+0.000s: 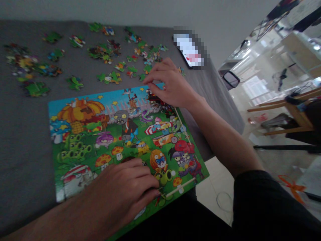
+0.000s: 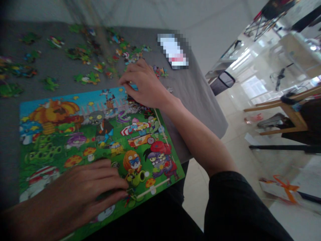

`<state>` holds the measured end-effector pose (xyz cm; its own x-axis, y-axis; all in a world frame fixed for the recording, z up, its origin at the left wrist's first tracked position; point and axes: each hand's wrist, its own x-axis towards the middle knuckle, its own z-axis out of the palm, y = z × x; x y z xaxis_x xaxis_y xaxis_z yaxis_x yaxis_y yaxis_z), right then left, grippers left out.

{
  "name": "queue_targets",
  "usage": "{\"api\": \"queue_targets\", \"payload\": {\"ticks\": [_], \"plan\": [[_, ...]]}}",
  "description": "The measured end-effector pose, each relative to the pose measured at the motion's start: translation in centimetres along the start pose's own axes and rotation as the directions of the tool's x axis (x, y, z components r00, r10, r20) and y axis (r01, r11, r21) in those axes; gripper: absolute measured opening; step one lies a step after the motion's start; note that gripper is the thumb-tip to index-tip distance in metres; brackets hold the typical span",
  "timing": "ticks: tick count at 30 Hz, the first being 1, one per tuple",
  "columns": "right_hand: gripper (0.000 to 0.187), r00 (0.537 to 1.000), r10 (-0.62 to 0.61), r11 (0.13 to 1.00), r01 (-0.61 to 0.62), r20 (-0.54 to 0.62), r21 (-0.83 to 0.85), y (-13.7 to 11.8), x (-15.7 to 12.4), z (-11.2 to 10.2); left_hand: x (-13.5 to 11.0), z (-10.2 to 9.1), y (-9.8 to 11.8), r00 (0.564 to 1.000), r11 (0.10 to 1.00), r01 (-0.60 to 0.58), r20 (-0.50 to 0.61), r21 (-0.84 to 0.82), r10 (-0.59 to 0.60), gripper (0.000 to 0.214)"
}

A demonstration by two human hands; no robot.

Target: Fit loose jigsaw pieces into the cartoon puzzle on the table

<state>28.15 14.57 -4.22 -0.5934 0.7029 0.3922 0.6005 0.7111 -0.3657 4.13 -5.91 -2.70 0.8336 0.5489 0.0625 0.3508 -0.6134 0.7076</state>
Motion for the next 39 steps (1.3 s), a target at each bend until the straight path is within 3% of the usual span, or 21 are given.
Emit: {"api": "queue_targets", "payload": {"ticks": [4, 16, 24, 29, 39], "plan": [[0.027, 0.999, -0.012, 1.000, 0.012, -0.034, 0.013, 0.17, -0.09, 0.23, 0.03, 0.12, 0.04, 1.000, 0.999, 0.009, -0.006, 0.035, -0.009, 0.011], [0.024, 1.000, -0.023, 1.000, 0.023, 0.001, -0.019, 0.12, -0.04, 0.14, 0.56, -0.04, -0.13, 0.995, 0.975, 0.043, -0.094, 0.216, -0.023, 0.029], [0.022, 0.997, 0.055, 0.998, -0.053, 0.049, -0.040, -0.69, -0.04, -0.47, 0.41, 0.06, -0.26, 0.995, 0.975, 0.034, -0.104, 0.221, -0.011, 0.027], [0.019, 0.998, 0.035, 0.999, -0.034, 0.042, -0.021, -0.26, 0.04, -0.23, 0.45, 0.11, -0.26, 0.998, 0.973, 0.052, -0.044, 0.224, -0.044, 0.014], [0.023, 1.000, -0.008, 1.000, 0.008, 0.011, -0.001, -0.01, -0.06, -0.05, 0.41, 0.00, -0.30, 0.999, 0.976, 0.051, 0.006, 0.210, -0.053, 0.019]]}}
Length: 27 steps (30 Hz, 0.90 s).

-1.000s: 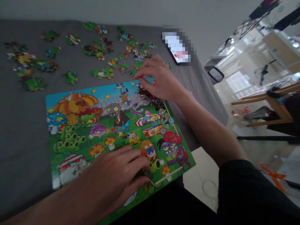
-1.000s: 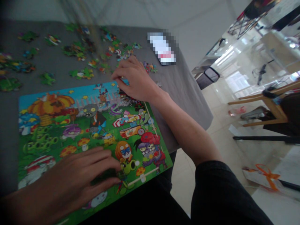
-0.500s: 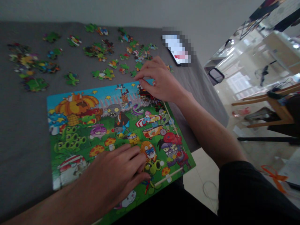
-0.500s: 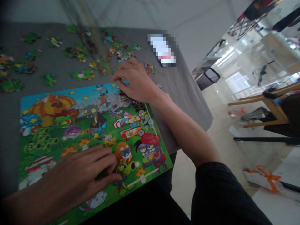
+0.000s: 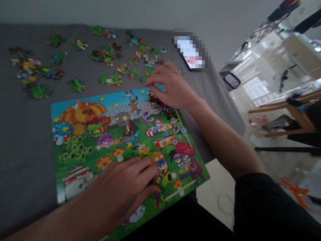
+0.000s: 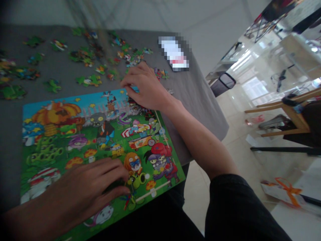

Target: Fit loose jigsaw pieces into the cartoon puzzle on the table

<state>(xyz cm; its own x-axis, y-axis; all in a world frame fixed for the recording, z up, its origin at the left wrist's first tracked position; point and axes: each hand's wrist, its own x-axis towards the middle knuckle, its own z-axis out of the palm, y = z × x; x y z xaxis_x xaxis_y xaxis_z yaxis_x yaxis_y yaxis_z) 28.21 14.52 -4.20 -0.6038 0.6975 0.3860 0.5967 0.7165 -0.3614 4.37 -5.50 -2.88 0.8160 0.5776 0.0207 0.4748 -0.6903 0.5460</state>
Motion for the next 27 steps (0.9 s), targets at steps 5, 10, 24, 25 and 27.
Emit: {"api": "queue_targets", "payload": {"ticks": [5, 10, 24, 25, 27], "plan": [[0.021, 1.000, 0.013, 0.999, -0.012, 0.019, -0.030, -0.2, -0.1, -0.1, -0.1, 0.4, 0.3, 1.000, 1.000, -0.005, -0.025, 0.022, 0.005, 0.016], [0.025, 1.000, -0.002, 1.000, 0.002, 0.011, 0.014, 0.1, -0.1, 0.0, -0.1, 0.0, 0.0, 0.997, 1.000, -0.018, -0.071, -0.012, 0.017, 0.011], [0.019, 1.000, -0.001, 1.000, 0.001, 0.002, -0.023, -0.2, -0.3, -0.1, -0.5, -1.3, -2.3, 1.000, 1.000, -0.013, -0.005, 0.006, 0.013, 0.009], [0.020, 1.000, -0.005, 1.000, 0.005, -0.002, -0.015, -0.1, -0.3, -0.1, -0.5, -1.3, -2.3, 1.000, 1.000, -0.020, 0.011, 0.005, 0.020, 0.007], [0.021, 1.000, -0.010, 1.000, 0.010, -0.003, 0.001, -0.1, -0.3, -0.2, -0.5, -1.5, -2.1, 0.998, 0.999, -0.043, 0.037, 0.010, 0.042, 0.016]]}}
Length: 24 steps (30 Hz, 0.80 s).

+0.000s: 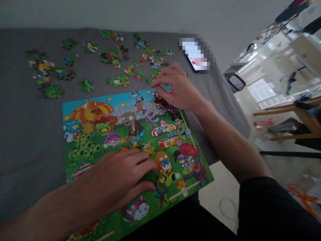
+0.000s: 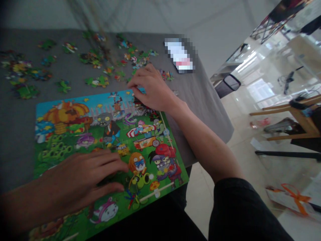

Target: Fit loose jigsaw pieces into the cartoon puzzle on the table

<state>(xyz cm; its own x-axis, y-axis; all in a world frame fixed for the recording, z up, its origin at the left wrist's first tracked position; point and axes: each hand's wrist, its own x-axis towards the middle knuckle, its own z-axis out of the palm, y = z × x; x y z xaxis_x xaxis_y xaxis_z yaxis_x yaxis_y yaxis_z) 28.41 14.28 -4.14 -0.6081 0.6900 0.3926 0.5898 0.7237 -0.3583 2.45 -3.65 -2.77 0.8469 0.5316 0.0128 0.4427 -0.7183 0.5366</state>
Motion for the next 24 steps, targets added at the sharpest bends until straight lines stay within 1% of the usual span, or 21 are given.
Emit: {"api": "queue_targets", "payload": {"ticks": [3, 5, 7, 11, 13, 16, 18, 21, 24], "plan": [[0.021, 1.000, 0.007, 1.000, -0.007, 0.013, 0.009, 0.0, 0.0, -0.1, 0.1, -0.4, 0.3, 0.997, 0.999, -0.046, 0.058, -0.004, 0.047, 0.045], [0.019, 1.000, 0.013, 1.000, -0.013, 0.016, 0.007, -0.2, 0.1, -0.2, 0.1, -0.4, 0.4, 0.991, 0.997, -0.072, 0.108, -0.026, 0.075, 0.057], [0.018, 1.000, 0.023, 1.000, -0.023, 0.019, 0.007, -0.4, 0.1, -0.4, 0.0, -0.3, 0.4, 0.987, 0.996, -0.080, 0.134, -0.041, 0.084, 0.057], [0.018, 0.998, 0.055, 0.998, -0.055, 0.013, 0.022, -0.4, 0.1, -0.3, -0.1, 0.0, 0.4, 0.989, 0.995, -0.080, 0.119, -0.051, 0.086, 0.050], [0.021, 0.999, 0.034, 0.998, -0.033, -0.010, 0.048, 0.0, 0.2, 0.1, -0.1, -0.1, 0.5, 0.989, 0.995, -0.087, 0.117, -0.046, 0.091, 0.051], [0.026, 0.999, -0.023, 0.996, 0.026, -0.044, 0.087, 0.7, 0.2, 0.6, 0.0, -0.3, 0.6, 0.987, 0.995, -0.097, 0.125, -0.033, 0.100, 0.057], [0.029, 0.998, -0.029, 0.995, 0.034, -0.053, 0.094, 0.8, 0.2, 0.7, 0.0, -0.4, 0.7, 0.987, 0.994, -0.105, 0.122, -0.031, 0.108, 0.058], [0.030, 1.000, -0.002, 0.998, 0.003, -0.021, 0.070, 0.3, 0.1, 0.4, 0.1, -0.4, 0.8, 0.988, 0.995, -0.102, 0.115, -0.024, 0.104, 0.061], [0.024, 0.999, 0.032, 0.999, -0.033, 0.042, 0.031, -0.3, 0.0, -0.1, 0.4, -0.6, 0.9, 0.987, 0.997, -0.074, 0.143, -0.009, 0.075, 0.068]]}}
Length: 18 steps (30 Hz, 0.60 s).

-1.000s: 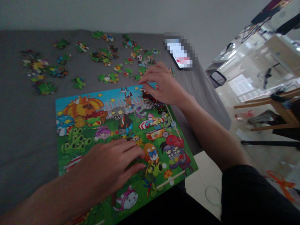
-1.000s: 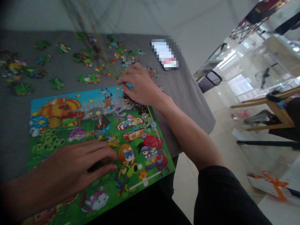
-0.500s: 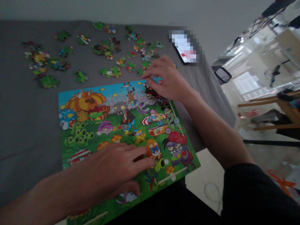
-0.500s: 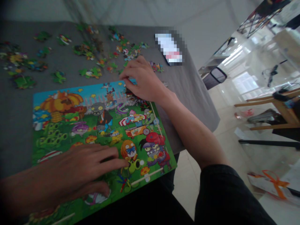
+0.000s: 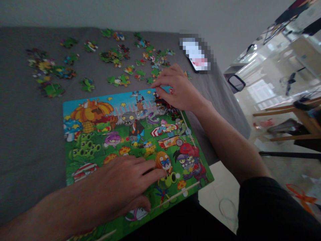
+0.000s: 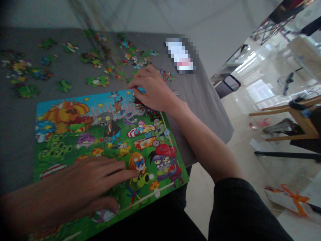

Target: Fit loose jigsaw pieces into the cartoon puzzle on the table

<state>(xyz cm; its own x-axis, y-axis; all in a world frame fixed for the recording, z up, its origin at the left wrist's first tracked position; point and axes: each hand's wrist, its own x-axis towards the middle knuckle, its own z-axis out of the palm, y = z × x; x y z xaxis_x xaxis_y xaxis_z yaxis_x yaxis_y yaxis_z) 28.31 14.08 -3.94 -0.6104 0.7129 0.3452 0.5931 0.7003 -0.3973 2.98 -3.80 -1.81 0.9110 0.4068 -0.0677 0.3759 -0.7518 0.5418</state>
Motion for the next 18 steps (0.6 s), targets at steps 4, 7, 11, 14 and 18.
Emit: {"api": "queue_targets", "payload": {"ticks": [4, 7, 11, 14, 18], "plan": [[0.020, 1.000, 0.007, 1.000, -0.006, 0.024, -0.016, -0.3, 0.0, -0.1, 0.2, -0.2, 0.1, 0.997, 0.999, 0.031, 0.074, -0.004, -0.031, 0.072], [0.022, 1.000, -0.011, 1.000, 0.011, 0.013, -0.010, -0.2, -0.1, 0.1, 0.0, -0.1, 0.3, 0.995, 0.999, 0.049, 0.090, -0.020, -0.047, 0.075], [0.023, 1.000, -0.018, 1.000, 0.017, -0.022, -0.012, -0.1, -0.1, 0.1, -0.4, 0.1, 0.4, 0.997, 0.996, 0.056, 0.058, -0.064, -0.052, 0.075], [0.024, 0.995, 0.000, 0.999, -0.003, -0.101, -0.032, 0.2, -0.1, -0.1, -0.5, -0.4, -0.1, 0.998, 0.997, 0.061, 0.013, -0.051, -0.061, 0.066], [0.030, 0.973, 0.054, 0.997, -0.063, -0.226, -0.032, 0.9, -0.1, -0.2, -1.0, -1.4, -1.4, 0.986, 0.997, 0.058, -0.152, -0.042, -0.063, 0.030]]}}
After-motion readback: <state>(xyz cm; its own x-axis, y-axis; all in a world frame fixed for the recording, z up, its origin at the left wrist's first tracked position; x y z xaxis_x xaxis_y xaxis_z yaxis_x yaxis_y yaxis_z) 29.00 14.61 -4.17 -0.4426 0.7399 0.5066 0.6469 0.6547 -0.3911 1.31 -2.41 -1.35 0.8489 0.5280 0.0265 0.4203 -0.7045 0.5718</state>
